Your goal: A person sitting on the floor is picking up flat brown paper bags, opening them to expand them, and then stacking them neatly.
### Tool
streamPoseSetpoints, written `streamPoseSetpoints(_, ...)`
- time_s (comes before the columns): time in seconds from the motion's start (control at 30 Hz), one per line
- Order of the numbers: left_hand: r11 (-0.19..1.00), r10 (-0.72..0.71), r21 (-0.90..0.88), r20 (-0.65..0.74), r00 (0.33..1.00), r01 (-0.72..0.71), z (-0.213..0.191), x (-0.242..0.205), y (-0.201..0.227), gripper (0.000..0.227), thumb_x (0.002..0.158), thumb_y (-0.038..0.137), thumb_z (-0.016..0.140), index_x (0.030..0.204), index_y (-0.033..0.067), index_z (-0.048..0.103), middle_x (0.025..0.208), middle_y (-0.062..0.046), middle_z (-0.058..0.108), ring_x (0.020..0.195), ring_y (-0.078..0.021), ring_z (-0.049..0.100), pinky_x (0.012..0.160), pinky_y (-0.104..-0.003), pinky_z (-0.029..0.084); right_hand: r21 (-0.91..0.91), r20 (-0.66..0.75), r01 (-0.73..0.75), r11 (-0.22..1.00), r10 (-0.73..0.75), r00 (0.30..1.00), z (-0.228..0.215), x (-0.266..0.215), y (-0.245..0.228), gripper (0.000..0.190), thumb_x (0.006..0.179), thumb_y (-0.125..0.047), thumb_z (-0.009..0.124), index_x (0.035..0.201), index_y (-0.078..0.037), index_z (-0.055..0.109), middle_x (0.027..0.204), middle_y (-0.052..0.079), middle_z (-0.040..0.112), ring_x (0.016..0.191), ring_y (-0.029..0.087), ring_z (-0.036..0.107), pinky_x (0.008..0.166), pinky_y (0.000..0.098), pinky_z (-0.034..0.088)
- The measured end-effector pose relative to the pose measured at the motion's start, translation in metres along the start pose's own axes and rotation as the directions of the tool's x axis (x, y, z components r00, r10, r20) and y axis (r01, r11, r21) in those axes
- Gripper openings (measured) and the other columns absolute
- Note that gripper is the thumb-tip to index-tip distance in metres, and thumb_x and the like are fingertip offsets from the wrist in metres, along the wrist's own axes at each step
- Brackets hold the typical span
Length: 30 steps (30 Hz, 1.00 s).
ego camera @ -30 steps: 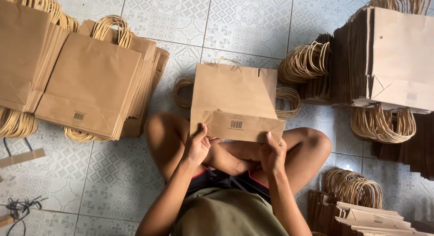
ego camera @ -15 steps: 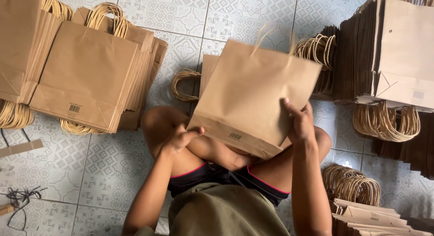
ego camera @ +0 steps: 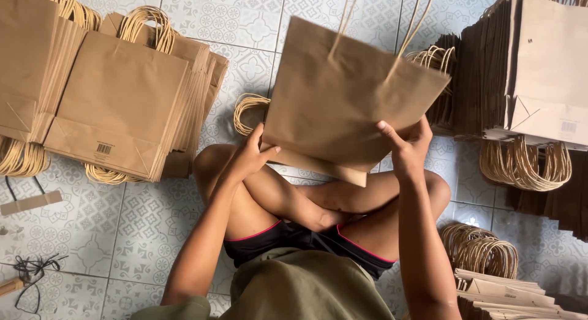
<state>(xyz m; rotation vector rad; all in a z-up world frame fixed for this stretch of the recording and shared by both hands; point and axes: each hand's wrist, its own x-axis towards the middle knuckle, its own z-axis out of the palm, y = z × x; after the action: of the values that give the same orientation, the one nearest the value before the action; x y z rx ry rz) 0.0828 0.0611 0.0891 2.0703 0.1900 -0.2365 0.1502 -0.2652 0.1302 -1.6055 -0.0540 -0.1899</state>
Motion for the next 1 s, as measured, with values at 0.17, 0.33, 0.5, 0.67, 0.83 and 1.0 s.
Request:
streamPoseSetpoints(0.17, 0.972, 0.203, 0.143, -0.113, 0.973, -0.186, 0.043, 0.033, -0.095, 0.077, 0.083, 0.019, 0.083, 0.145, -0.0041, 0.043, 0.133, -0.033, 0.056, 0.123, -0.0482, 0.057, 0.105, -0.055, 0.048, -0.031, -0.067, 0.087, 0.996, -0.089, 0.994, 0.003, 0.0, -0.017, 0.043, 0.088, -0.009, 0.09, 0.117, -0.006, 0.058, 0.096, 0.003, 0.059, 0.092, 0.012, 0.054, 0.089, 0.0338, 0.052)
streamPoseSetpoints(0.33, 0.917, 0.378, 0.239, -0.277, 0.883, -0.318, 0.083, 0.052, -0.157, 0.071, 0.086, 0.017, 0.083, 0.14, -0.009, 0.045, 0.119, -0.032, 0.061, 0.111, -0.0498, 0.063, 0.094, -0.053, 0.055, -0.024, -0.087, 0.092, 0.995, -0.094, 0.992, 0.009, -0.017, -0.011, 0.043, 0.084, -0.006, 0.091, 0.112, -0.004, 0.059, 0.094, 0.004, 0.057, 0.092, 0.013, 0.055, 0.086, 0.0322, 0.049)
streamPoseSetpoints(0.5, 0.901, 0.38, 0.312, -0.238, 0.894, -0.301, 0.066, 0.047, -0.119, 0.088, 0.072, 0.016, 0.091, 0.146, 0.0018, 0.046, 0.132, -0.02, 0.06, 0.12, -0.0365, 0.062, 0.102, -0.044, 0.052, -0.034, -0.051, -0.041, 0.999, 0.039, 0.998, 0.001, -0.03, 0.029, 0.035, 0.076, -0.003, 0.094, 0.1, -0.004, 0.069, 0.088, 0.008, 0.071, 0.085, 0.013, 0.064, 0.08, 0.031, 0.051)
streamPoseSetpoints(0.67, 0.902, 0.388, -0.064, -0.318, 0.865, -0.428, 0.035, 0.003, 0.005, 0.091, 0.09, 0.025, 0.081, 0.16, 0.0031, 0.026, 0.155, -0.024, 0.041, 0.142, -0.0386, 0.044, 0.112, -0.046, 0.042, -0.01, -0.078, -0.092, 0.996, 0.091, 0.993, -0.001, -0.051, 0.039, 0.036, 0.073, -0.003, 0.094, 0.097, -0.003, 0.068, 0.09, 0.01, 0.073, 0.087, 0.011, 0.064, 0.08, 0.029, 0.052)
streamPoseSetpoints(0.83, 0.832, 0.474, -0.084, -0.406, 0.781, -0.549, 0.028, -0.018, 0.063, 0.093, 0.094, 0.033, 0.076, 0.159, -0.0037, 0.021, 0.161, -0.029, 0.032, 0.149, -0.0426, 0.035, 0.123, -0.05, 0.029, 0.04, -0.091, -0.059, 0.997, 0.063, 0.994, 0.004, -0.061, 0.029, 0.034, 0.076, 0.001, 0.092, 0.095, 0.0, 0.063, 0.089, 0.014, 0.07, 0.092, 0.018, 0.068, 0.087, 0.0344, 0.054)
streamPoseSetpoints(1.0, 0.714, 0.7, 0.277, -0.299, 0.648, -0.643, 0.026, -0.015, 0.055, 0.054, 0.097, 0.028, 0.071, 0.148, 0.0232, 0.054, 0.165, -0.033, 0.015, 0.153, -0.0467, 0.025, 0.123, -0.056, 0.028, 0.11, -0.081, -0.021, 0.994, 0.03, 0.996, 0.017, -0.062, -0.001, 0.035, 0.083, 0.004, 0.084, 0.104, 0.005, 0.057, 0.101, 0.021, 0.069, 0.106, 0.033, 0.071, 0.098, 0.0415, 0.053)
